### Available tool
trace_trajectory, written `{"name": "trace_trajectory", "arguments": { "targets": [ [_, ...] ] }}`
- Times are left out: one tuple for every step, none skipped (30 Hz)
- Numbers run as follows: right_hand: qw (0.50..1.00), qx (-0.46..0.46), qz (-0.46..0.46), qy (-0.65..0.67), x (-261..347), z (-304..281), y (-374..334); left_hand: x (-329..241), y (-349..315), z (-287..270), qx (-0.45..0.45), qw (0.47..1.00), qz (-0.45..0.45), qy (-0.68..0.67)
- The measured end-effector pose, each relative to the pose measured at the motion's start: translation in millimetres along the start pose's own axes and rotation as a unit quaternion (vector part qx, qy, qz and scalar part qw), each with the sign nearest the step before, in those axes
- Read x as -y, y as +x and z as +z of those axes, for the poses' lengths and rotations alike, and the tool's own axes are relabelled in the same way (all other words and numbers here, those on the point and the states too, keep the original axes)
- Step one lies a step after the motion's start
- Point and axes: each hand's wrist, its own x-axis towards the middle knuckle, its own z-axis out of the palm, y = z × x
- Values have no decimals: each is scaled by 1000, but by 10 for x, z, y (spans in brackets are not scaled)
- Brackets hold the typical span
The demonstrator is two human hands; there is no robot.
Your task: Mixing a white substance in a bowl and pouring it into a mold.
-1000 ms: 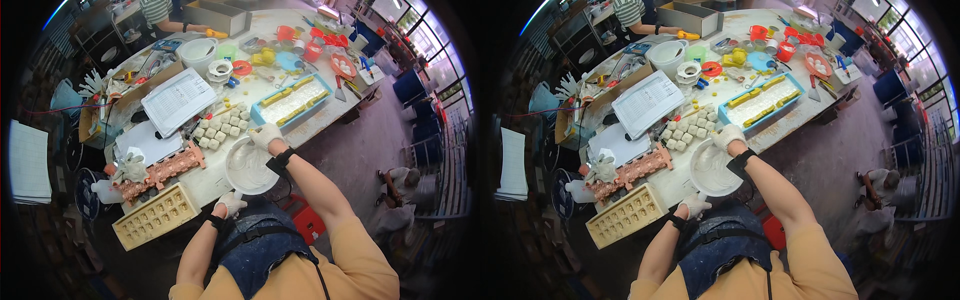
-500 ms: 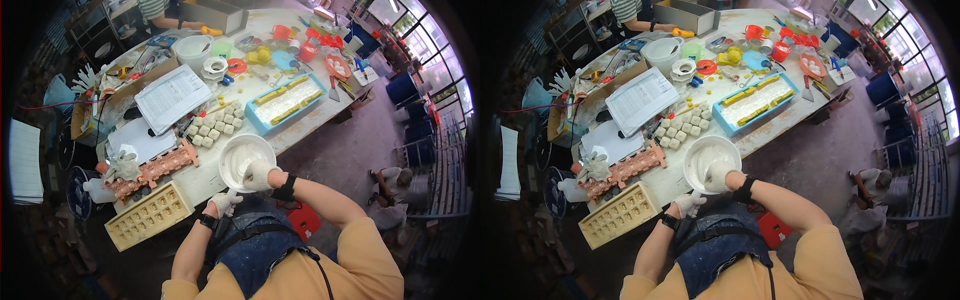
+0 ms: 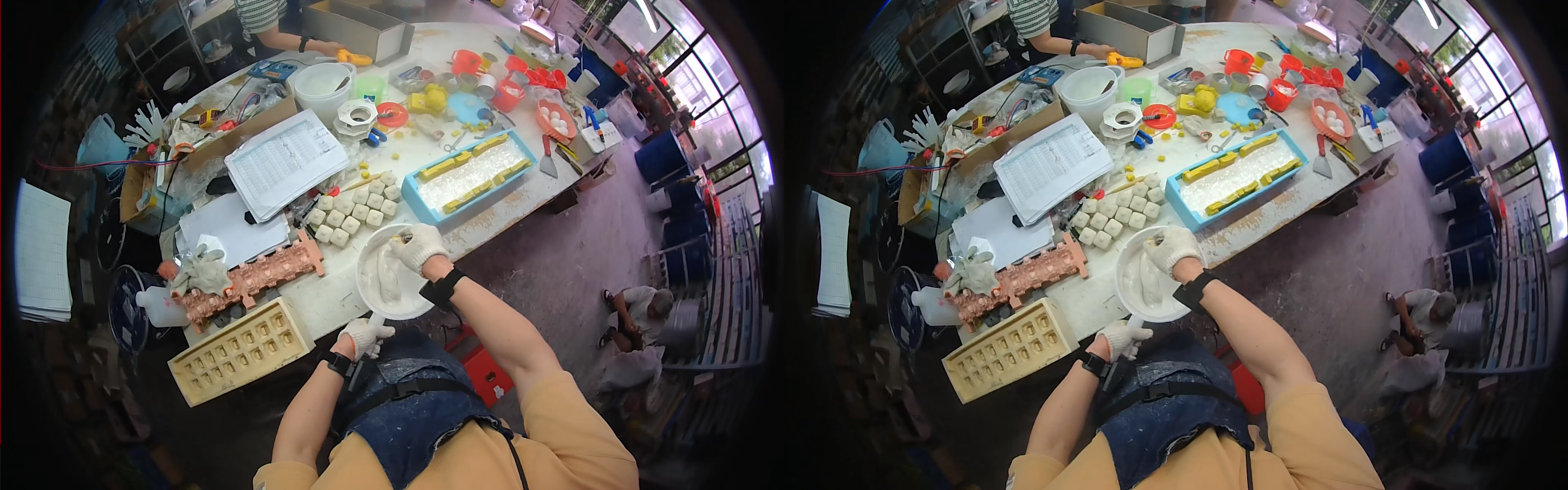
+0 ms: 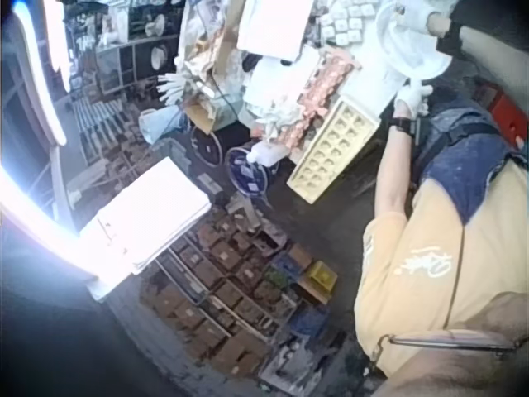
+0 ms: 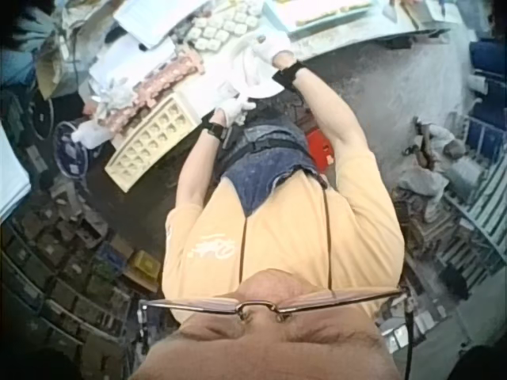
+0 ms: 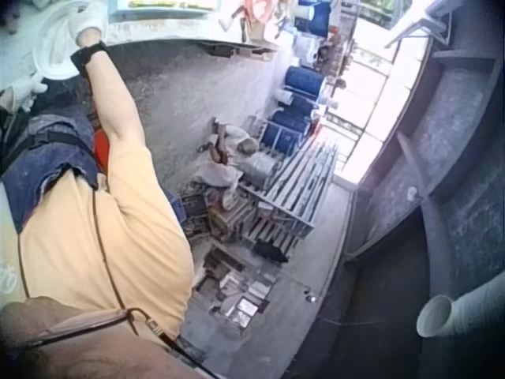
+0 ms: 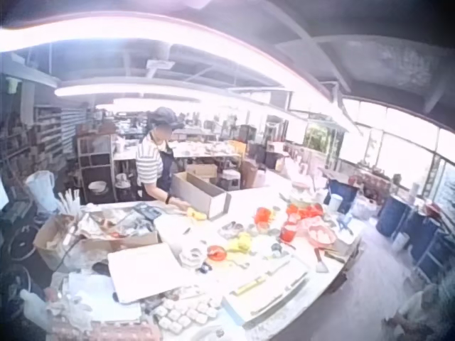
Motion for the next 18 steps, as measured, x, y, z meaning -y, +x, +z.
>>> {"name": "trace_trajectory", "arguments": {
  "targets": [
    [999,37,-8,-28,53,14,-43,10,2,5,-1,1000,-3,-3],
    [999,37,-6,-28,35,27,-84,-7,12,7,4,1000,8,-9],
    [994,79,-55,-53,17,38,-139,-22,16,12,10,1000,19,-14],
    [984,119,-105,-77,0,46,-204,-27,8,10,12,1000,19,-13],
    [975,150,-129,-99,-7,50,-277,-30,-12,-7,5,1000,10,-27],
    [964,180,-151,-123,-31,23,-393,-23,-27,-8,0,999,3,-40],
    [964,192,-143,-115,-93,-20,-549,1,-2,-20,2,999,5,-42],
    [961,222,-147,-70,-149,-114,-661,41,30,-41,3,999,2,-44],
    [963,218,-150,-48,-263,-208,-675,36,41,-35,5,999,0,-45],
    [965,214,-152,-27,-374,-304,-681,37,47,-23,7,999,3,-45],
    [966,239,-100,-13,-399,-486,-578,20,30,-12,16,999,1,-50],
    [964,263,-47,2,-343,-693,-422,3,18,-15,26,998,-1,-55],
    [969,245,19,29,-190,-868,-329,-2,18,-28,23,998,3,-57],
    [968,228,84,57,-64,-994,-247,14,18,-28,23,998,9,-49],
    [981,175,71,41,-48,-1055,-174,17,10,-9,27,999,14,-38],
    [991,122,59,26,-24,-1093,-117,18,5,-1,25,999,16,-41],
    [994,96,51,9,54,-1138,-96,8,4,11,17,999,18,-23],
    [994,97,49,8,50,-1067,-65,1,3,21,9,1000,19,-6]
  ]
}}
